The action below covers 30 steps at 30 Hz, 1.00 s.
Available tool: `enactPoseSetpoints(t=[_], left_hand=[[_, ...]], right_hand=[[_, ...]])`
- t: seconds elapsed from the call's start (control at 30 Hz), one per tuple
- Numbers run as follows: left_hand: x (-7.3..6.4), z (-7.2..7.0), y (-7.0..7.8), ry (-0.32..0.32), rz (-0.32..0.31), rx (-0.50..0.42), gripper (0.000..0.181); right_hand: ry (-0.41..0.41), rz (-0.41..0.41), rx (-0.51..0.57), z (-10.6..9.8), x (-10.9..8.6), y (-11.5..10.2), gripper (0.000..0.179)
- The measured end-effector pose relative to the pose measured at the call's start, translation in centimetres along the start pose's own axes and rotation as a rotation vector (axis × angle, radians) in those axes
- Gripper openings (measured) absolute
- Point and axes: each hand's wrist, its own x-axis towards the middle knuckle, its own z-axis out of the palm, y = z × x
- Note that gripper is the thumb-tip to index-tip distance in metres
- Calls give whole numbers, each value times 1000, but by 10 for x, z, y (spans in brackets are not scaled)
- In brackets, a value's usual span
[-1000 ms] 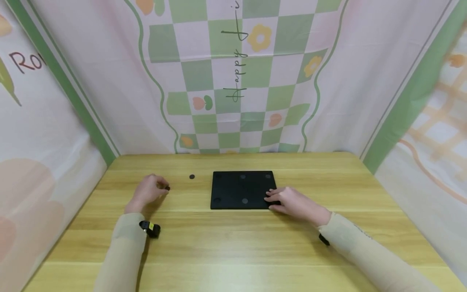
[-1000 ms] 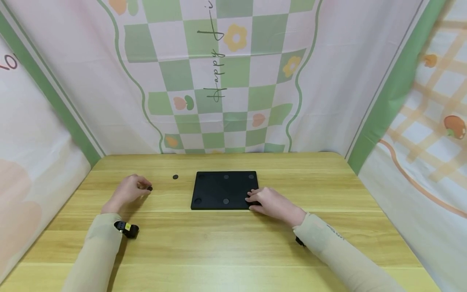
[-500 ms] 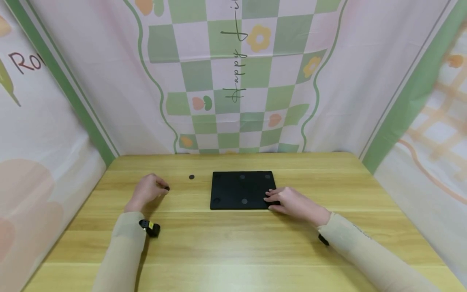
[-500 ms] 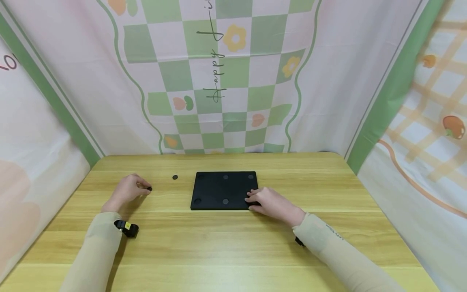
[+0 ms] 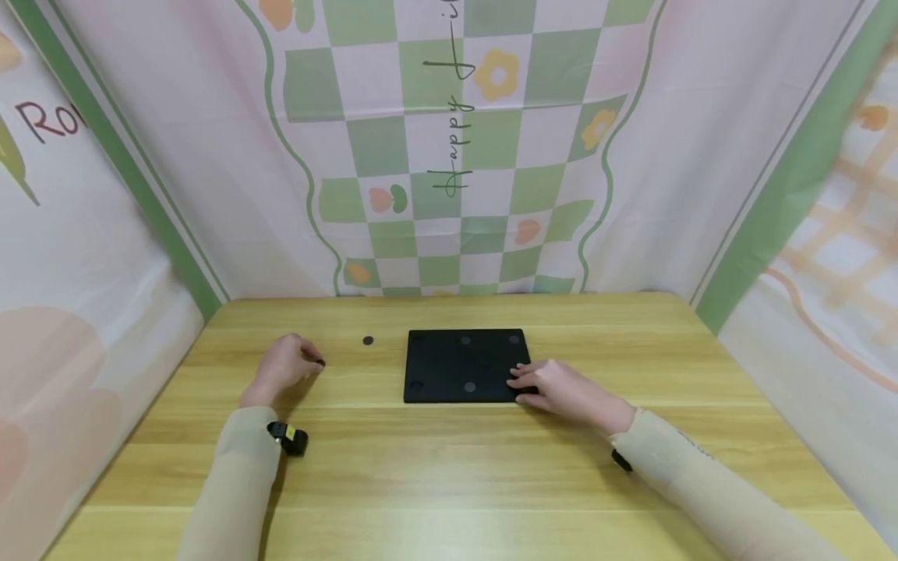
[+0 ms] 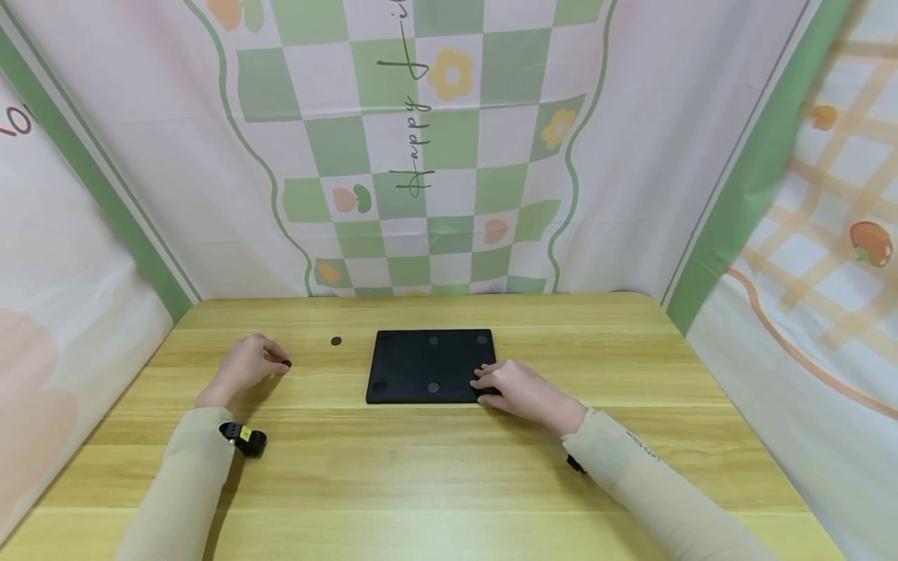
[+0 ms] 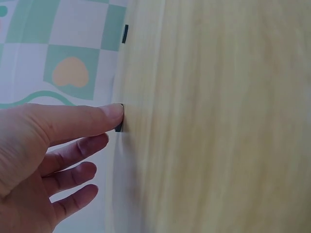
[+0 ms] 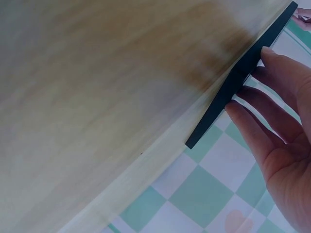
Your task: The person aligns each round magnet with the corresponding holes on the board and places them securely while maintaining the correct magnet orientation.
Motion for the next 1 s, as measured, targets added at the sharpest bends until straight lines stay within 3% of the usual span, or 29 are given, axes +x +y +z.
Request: enactPoseSetpoints(t=[0.27,0.57,1.0], left_hand=[[1,0,1,-6,31,42,6],[2,1,3,-8,21,51,5],[0,3,12,55,36,33,11]], right_hand=[[-6,2,5,0,0,0,29],[-8,9,-4,1,0,2,30],[-16,12,-1,1,0,2,30]])
